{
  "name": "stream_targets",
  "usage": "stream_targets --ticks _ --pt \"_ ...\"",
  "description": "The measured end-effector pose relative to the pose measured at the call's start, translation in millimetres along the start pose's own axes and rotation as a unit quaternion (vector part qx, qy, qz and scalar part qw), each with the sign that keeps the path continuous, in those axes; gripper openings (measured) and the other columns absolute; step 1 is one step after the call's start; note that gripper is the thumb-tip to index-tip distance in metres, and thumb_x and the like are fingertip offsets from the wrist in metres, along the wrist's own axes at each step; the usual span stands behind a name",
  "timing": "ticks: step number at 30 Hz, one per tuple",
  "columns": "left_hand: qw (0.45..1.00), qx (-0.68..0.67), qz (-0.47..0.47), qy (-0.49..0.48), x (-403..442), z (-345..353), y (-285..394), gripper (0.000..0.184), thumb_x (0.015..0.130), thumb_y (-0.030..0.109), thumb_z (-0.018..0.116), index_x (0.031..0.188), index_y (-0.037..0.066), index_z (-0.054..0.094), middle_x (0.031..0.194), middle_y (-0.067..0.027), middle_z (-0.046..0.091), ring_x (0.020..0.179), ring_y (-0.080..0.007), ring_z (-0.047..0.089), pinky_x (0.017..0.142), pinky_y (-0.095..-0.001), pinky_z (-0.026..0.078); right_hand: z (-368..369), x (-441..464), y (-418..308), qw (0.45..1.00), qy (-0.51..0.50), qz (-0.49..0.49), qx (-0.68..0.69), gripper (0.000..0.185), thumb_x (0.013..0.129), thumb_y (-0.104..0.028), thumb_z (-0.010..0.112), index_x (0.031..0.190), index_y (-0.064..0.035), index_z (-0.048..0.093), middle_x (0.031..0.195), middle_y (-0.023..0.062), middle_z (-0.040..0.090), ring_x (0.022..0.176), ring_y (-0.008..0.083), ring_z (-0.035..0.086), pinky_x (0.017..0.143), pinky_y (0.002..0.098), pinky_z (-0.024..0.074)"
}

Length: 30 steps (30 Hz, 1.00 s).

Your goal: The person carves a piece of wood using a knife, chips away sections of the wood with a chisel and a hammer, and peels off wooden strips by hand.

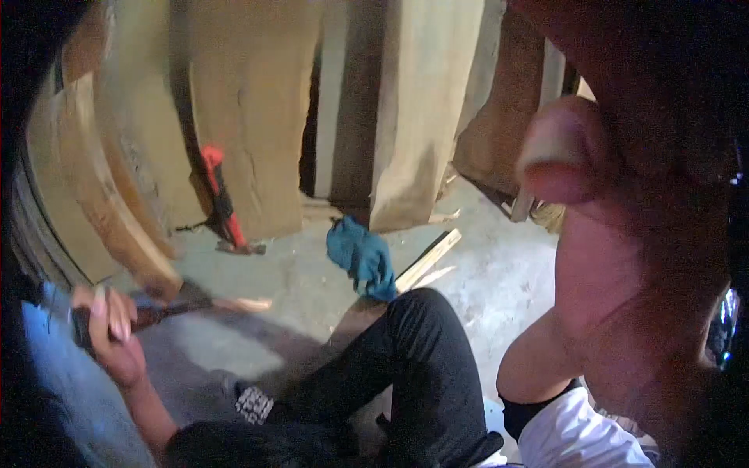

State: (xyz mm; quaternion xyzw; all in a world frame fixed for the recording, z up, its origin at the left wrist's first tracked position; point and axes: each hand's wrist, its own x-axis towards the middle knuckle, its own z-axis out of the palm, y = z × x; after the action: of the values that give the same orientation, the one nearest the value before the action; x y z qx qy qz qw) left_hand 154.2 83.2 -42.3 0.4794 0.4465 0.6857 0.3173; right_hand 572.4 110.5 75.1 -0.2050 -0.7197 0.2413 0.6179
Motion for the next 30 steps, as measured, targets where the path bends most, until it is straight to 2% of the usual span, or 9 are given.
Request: stream_targets --ticks 3,10,16,30 --pt "0.998 -0.016 0.042 -0.036 6.5 -0.1 -7.1 0.022 0.096 0.014 0.050 0.077 0.013 0.037 0.055 0.0053 0.032 0.048 -0.0063 0.031 0.054 -0.0243 0.031 -7.4 6.1 6.8 1.000 0.007 -0.007 -0.009 0.069 0.080 -0.013 0.073 0.138 -0.0040 0.036 0.119 0.0201 0.061 0.106 0.0255 0.062 0.084 0.0331 0.0506" --pt "0.999 0.001 0.038 -0.009 5.4 8.1 -6.2 0.024 0.095 0.012 0.049 0.075 0.013 0.035 0.056 0.0047 0.032 0.049 -0.0066 0.031 0.055 -0.0249 0.031 -8.5 10.9 6.3 1.000 0.016 -0.001 -0.012 0.068 0.081 -0.012 0.072 0.138 -0.0040 0.036 0.119 0.0206 0.061 0.106 0.0257 0.062 0.084 0.0331 0.0507" --pt "0.999 0.001 0.029 -0.025 7.0 7.2 -3.3 0.024 0.097 0.012 0.047 0.075 0.013 0.036 0.056 0.0044 0.035 0.049 -0.0066 0.032 0.056 -0.0251 0.032 -7.9 10.2 -3.0 1.000 0.016 -0.001 -0.006 0.067 0.081 -0.011 0.071 0.138 -0.0040 0.036 0.119 0.0210 0.061 0.105 0.0258 0.063 0.084 0.0331 0.0508" --pt "1.000 0.001 0.021 -0.017 8.0 -0.8 -2.3 0.024 0.095 0.011 0.050 0.074 0.013 0.038 0.055 0.0035 0.034 0.050 -0.0083 0.034 0.059 -0.0284 0.035 29.9 -4.2 2.8 0.995 0.019 0.047 0.080 0.066 0.083 -0.009 0.070 0.138 -0.0041 0.035 0.118 0.0220 0.061 0.105 0.0262 0.063 0.084 0.0331 0.0511"
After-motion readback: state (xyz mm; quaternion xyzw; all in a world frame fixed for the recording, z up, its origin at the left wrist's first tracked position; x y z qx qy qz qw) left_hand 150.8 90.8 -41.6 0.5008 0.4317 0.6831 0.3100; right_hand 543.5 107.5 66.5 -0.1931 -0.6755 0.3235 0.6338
